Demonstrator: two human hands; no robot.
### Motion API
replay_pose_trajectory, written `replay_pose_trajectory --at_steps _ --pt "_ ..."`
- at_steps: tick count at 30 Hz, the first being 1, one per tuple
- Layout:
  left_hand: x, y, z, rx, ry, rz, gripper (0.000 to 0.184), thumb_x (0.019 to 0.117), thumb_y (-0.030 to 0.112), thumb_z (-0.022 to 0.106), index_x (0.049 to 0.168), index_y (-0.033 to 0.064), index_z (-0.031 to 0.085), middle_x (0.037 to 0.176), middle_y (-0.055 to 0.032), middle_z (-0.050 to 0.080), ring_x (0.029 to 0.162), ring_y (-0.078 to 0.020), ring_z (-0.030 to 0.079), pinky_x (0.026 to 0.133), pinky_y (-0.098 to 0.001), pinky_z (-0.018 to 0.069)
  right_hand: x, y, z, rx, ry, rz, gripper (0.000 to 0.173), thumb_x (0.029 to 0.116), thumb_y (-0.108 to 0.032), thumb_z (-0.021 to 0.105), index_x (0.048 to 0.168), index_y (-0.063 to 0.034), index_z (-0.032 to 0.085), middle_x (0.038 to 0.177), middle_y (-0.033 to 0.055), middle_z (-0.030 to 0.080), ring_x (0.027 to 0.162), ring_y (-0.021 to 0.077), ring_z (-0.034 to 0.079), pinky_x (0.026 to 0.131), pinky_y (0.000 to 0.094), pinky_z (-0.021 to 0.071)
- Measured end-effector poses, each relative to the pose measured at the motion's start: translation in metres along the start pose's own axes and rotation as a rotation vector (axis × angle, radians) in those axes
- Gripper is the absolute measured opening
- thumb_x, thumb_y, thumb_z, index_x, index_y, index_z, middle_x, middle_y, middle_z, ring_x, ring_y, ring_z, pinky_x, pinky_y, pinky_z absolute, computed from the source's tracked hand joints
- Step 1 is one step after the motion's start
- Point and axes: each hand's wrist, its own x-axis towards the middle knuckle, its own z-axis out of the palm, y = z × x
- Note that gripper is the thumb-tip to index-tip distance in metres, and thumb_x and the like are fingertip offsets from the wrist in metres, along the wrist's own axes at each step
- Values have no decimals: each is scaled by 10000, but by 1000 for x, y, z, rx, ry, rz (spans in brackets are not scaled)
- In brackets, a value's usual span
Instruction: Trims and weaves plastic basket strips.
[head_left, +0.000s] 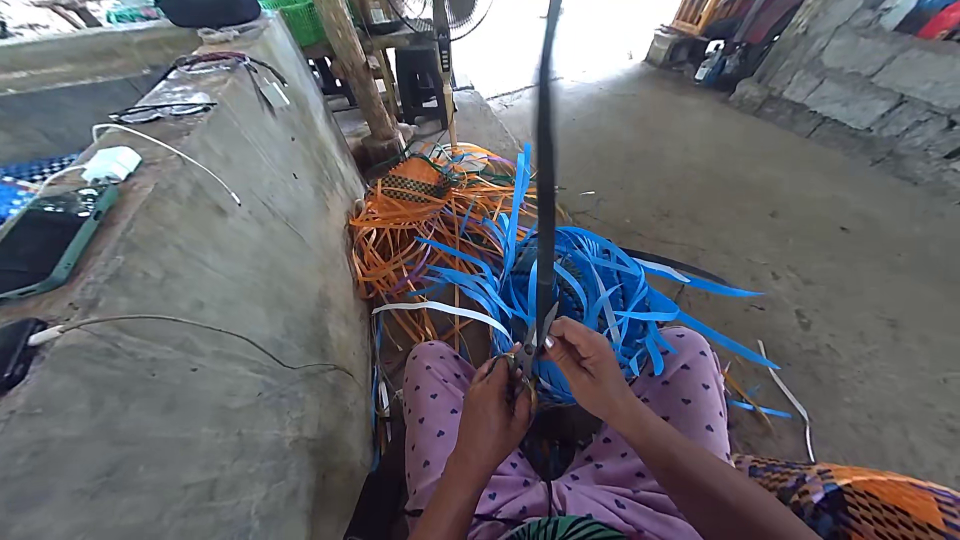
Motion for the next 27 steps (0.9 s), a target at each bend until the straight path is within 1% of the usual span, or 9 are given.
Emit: replay_pose_trajectory --at_steps 3,6,8,10,13,17,20,24,27 --pt "-2 2 -12 22 -139 -87 315 894 163 617 1122 -44 687 876 -120 719 841 -273 705 808 -469 569 -13 9 -3 -25 33 36 215 1016 -93 518 945 50 663 849 71 668 744 49 662 686 210 588" --pt "-2 2 -31 0 -433 -236 292 967 247 575 1101 10 680 829 -107 682 754 -243 680 728 -465 562 -36 13 -8 37 55 181 202 1004 -80 518 943 42 667 827 48 683 712 59 682 651 228 602" --pt "-3 -1 -43 -26 -612 -252 302 990 276 554 1107 31 688 828 -96 709 739 -225 708 725 -461 586 -58 10 -9 105 59 308 196 1005 -71 501 938 32 654 825 35 678 714 84 705 651 266 628" --pt "-6 -2 -53 -74 -755 -257 299 995 274 554 1107 33 692 814 -93 690 718 -211 673 702 -444 554 -81 5 -8 152 70 375 185 1009 -67 498 943 17 648 827 33 699 728 112 728 661 297 642" --pt "-12 -2 -61 -147 -898 -246 278 1014 265 548 1094 38 687 763 -56 685 648 -141 656 646 -360 552 -107 -2 -7 231 92 423 166 1011 -60 501 962 -20 655 843 22 733 748 120 746 673 290 645" --pt "-16 1 -59 -240 -941 -252 279 1018 265 553 1111 44 695 736 -17 667 598 -79 613 596 -286 526 -115 -11 -9 320 127 461 176 1013 -45 494 949 -48 657 853 20 736 749 137 750 677 303 650" --pt "-13 8 -52 -291 -937 -282 276 1031 269 547 1124 48 684 702 -4 667 536 -72 612 530 -265 538 -110 -17 -12 367 172 495 192 1024 -36 468 962 -54 649 873 14 735 754 153 753 693 331 659" --pt "-3 16 -49 -310 -962 -266 254 1054 244 512 1117 49 663 688 2 660 526 -68 622 519 -248 547 -106 -13 -17 397 233 511 213 1038 -57 447 993 -64 656 870 43 748 742 183 756 682 348 658" --pt "-2 11 -54 -420 -854 -190 221 1030 192 565 1135 35 682 712 6 685 541 -47 637 520 -224 556 -102 -14 -27 408 285 471 222 1056 -93 438 998 -104 652 863 48 757 758 194 761 702 362 659"
